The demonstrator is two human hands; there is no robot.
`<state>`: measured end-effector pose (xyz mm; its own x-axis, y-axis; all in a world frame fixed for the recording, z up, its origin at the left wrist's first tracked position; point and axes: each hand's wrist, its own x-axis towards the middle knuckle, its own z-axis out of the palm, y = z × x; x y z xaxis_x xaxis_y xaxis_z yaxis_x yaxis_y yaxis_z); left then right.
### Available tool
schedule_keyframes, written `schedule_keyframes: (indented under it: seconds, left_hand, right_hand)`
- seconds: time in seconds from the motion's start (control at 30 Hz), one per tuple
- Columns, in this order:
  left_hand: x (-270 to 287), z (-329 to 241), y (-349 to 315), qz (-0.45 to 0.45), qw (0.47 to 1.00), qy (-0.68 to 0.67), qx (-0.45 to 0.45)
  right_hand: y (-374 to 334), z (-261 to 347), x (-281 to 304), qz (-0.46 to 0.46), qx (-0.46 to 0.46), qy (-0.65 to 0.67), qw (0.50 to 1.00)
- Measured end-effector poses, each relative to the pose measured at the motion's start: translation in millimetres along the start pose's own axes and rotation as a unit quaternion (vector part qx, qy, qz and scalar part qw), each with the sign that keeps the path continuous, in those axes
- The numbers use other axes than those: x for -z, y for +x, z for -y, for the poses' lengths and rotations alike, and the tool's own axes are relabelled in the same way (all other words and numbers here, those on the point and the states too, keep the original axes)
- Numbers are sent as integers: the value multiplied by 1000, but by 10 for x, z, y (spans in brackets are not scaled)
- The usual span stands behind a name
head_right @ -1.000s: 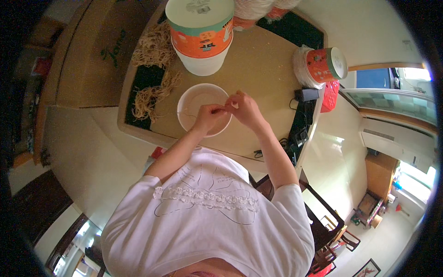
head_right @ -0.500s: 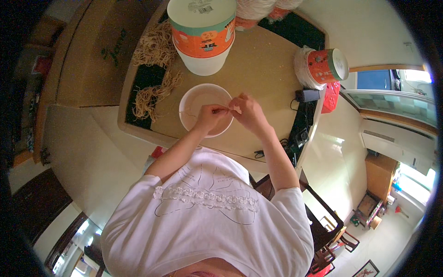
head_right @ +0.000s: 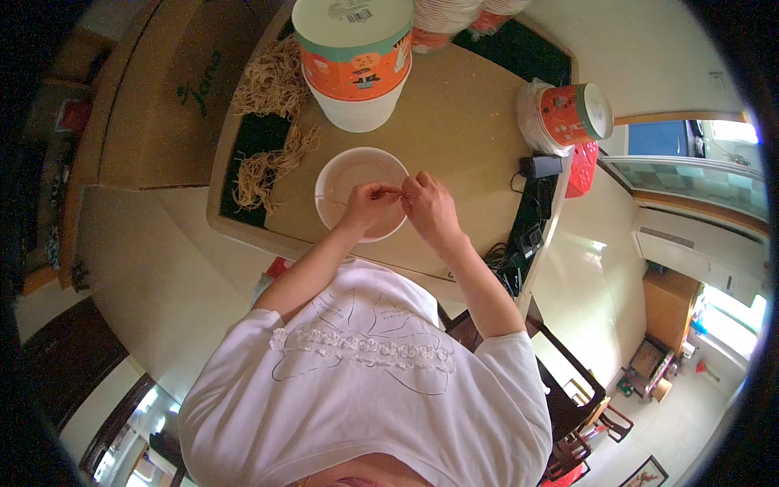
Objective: Organizing and bundling paper cups with rubber bands.
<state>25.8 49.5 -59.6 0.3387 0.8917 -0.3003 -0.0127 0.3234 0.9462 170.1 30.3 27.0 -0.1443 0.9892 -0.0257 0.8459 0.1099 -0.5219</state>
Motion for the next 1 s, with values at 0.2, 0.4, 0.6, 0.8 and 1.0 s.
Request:
schedule_keyframes:
  seconds: [0.2,0.4,0.6,0.8,1.0]
  left_hand:
    - [15,-27,-9,-12,1000,7,-2]
    - [8,23,10,-36,998,52,-15]
    - [23,-108,-22,-19,988,151,-30]
    - [-1,-236,-21,-18,973,223,-58]
    - [40,-162,7,-15,982,183,-50]
  right_hand:
    - [-13,-10,-35,-16,-12,6,1000]
    - [-17,-7,-32,-11,-23,17,1000]
    - [-27,-40,-47,3,-37,33,999]
    - [-33,-34,-43,-1,-27,40,999]
    - [-23,-9,-25,6,-23,38,999]
